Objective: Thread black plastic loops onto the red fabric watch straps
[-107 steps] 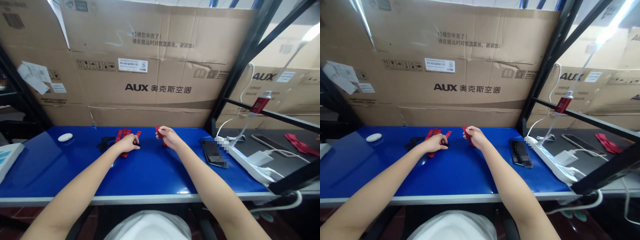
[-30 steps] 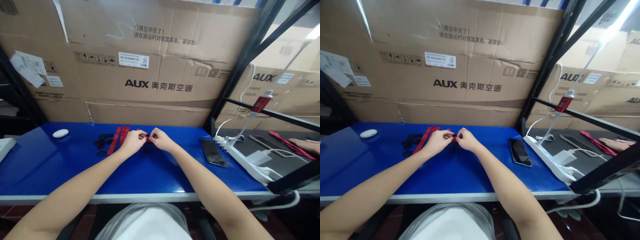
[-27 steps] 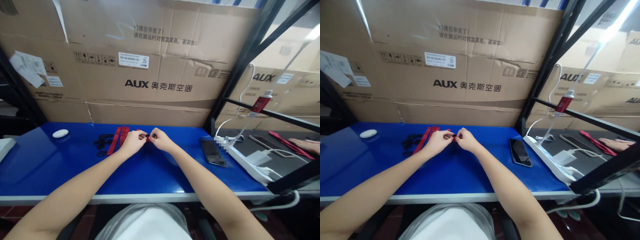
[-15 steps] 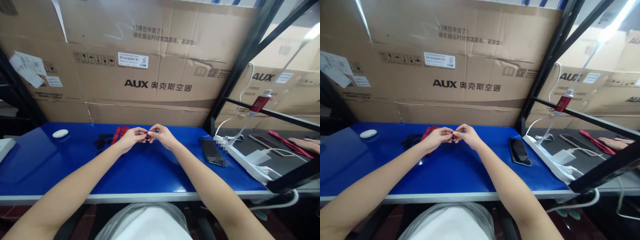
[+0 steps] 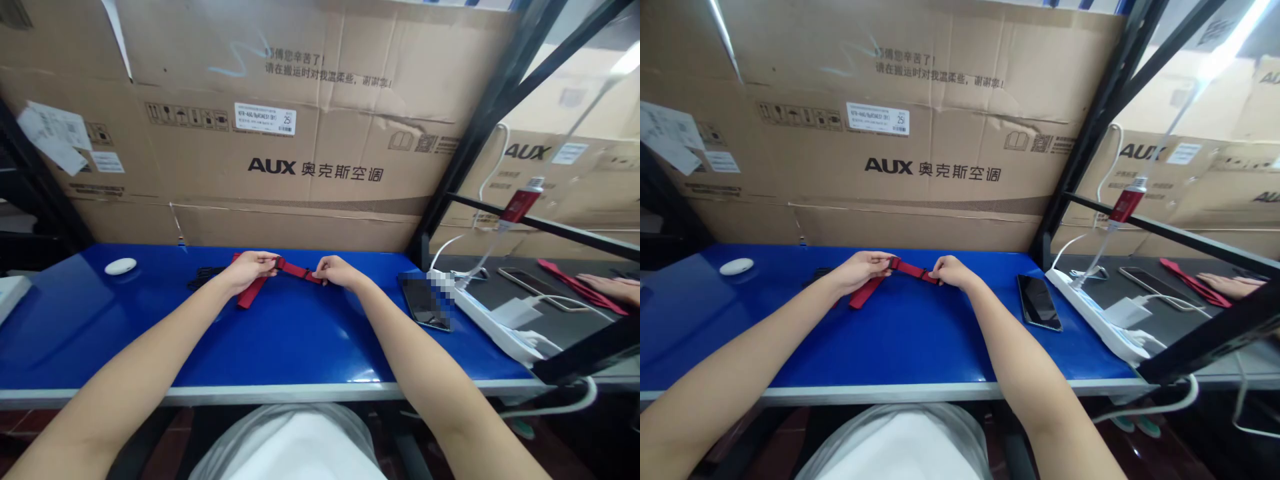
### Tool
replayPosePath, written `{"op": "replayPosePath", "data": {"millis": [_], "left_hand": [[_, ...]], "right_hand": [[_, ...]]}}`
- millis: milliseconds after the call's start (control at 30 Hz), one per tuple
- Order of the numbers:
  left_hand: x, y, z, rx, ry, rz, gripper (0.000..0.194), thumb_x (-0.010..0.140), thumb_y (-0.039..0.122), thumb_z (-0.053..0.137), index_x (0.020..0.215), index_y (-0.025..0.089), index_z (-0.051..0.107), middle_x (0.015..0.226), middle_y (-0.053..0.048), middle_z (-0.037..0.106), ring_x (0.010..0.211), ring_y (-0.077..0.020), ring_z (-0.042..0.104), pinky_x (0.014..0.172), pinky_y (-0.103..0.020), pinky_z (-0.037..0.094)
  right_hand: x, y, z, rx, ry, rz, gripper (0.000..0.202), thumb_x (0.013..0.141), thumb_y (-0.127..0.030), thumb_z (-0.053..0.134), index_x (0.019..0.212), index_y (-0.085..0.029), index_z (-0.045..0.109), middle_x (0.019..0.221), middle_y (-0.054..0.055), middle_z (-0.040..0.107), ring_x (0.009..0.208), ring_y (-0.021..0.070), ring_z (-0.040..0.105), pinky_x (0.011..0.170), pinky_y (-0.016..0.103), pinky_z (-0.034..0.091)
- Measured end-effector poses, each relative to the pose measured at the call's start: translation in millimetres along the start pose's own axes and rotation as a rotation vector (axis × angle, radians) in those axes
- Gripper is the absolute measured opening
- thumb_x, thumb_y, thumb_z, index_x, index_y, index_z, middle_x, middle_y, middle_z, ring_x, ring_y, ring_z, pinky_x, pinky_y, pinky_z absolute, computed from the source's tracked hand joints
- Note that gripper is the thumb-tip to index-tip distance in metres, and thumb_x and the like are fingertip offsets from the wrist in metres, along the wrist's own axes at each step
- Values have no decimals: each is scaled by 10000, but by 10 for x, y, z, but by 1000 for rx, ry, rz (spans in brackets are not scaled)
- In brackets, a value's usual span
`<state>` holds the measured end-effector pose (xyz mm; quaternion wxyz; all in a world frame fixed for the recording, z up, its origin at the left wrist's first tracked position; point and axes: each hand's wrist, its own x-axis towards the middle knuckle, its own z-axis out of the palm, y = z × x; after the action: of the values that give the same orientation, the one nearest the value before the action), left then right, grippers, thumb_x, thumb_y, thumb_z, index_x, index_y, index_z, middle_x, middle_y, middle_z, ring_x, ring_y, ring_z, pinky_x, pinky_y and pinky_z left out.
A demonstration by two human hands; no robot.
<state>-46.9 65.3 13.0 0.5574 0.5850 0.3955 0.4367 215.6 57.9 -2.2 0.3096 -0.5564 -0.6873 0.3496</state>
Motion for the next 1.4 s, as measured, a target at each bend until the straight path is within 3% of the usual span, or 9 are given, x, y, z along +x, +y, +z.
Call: {"op": "replayPosePath", "data": {"millis": [100,167,267,400,533,700,933,1300,1400], "left_hand": [[90,-93,-108,200,257,-15,203,621,224,830,723,135,679,610,-39,664,553,-148,626,610,-290,527],[97,-106,-99,288,300,5,211,626,251,822,657,147,641,566,-20,633,504,-134,592,563,-271,498],[25,-39,48,166,214,69,234,669,290,791,698,151,606,636,-13,635,535,-111,585,533,-227,459],[-125,76,321,-116,28,104,242,764,316,712,822,172,526,725,-9,642,564,-111,603,464,-199,410],[-207,87,463,-128,-66,85,253,850,350,645,876,182,458,694,-11,649,531,-132,634,455,-213,440],[-218,55,469,-120,-80,144,305,821,346,709,923,163,487,753,-11,665,612,-166,703,625,-299,574],[-223,47,462,-70,-26,196,355,799,371,731,1009,114,603,919,-74,687,674,-177,716,712,-348,612],[-277,74,473,-63,-39,231,399,745,395,776,967,101,622,914,-87,705,784,-202,715,810,-433,606],[-288,88,447,-25,-92,203,399,740,388,782,978,98,646,938,-95,704,805,-209,713,828,-446,601]], "right_hand": [[-6,7,-21,6,141,-52,141,693,-151,673,712,-194,540,507,-41,542,449,119,497,495,236,371],[-19,-34,-5,-30,275,-180,113,679,-129,636,713,-200,556,518,-58,522,472,108,484,505,226,360],[-74,-182,64,61,299,-288,63,708,-181,610,765,-195,635,546,-45,533,505,112,500,516,233,371],[-201,-417,182,464,57,-227,209,733,-307,643,875,-165,701,678,17,641,555,125,563,532,253,419],[-281,-503,248,623,-156,-312,293,698,-334,714,927,-152,703,794,51,686,690,158,619,653,288,484],[-253,-449,251,361,62,-379,211,742,-360,693,830,-169,684,843,36,682,748,148,607,745,299,483],[-179,-408,258,425,184,-364,259,690,-364,746,804,-182,602,771,37,689,724,166,642,714,309,500],[-254,-482,358,431,181,-389,270,677,-411,772,701,-179,634,710,41,700,685,181,650,685,325,511],[-293,-506,282,370,108,-399,258,685,-400,764,676,-176,634,688,39,699,668,177,648,663,315,507]]}}
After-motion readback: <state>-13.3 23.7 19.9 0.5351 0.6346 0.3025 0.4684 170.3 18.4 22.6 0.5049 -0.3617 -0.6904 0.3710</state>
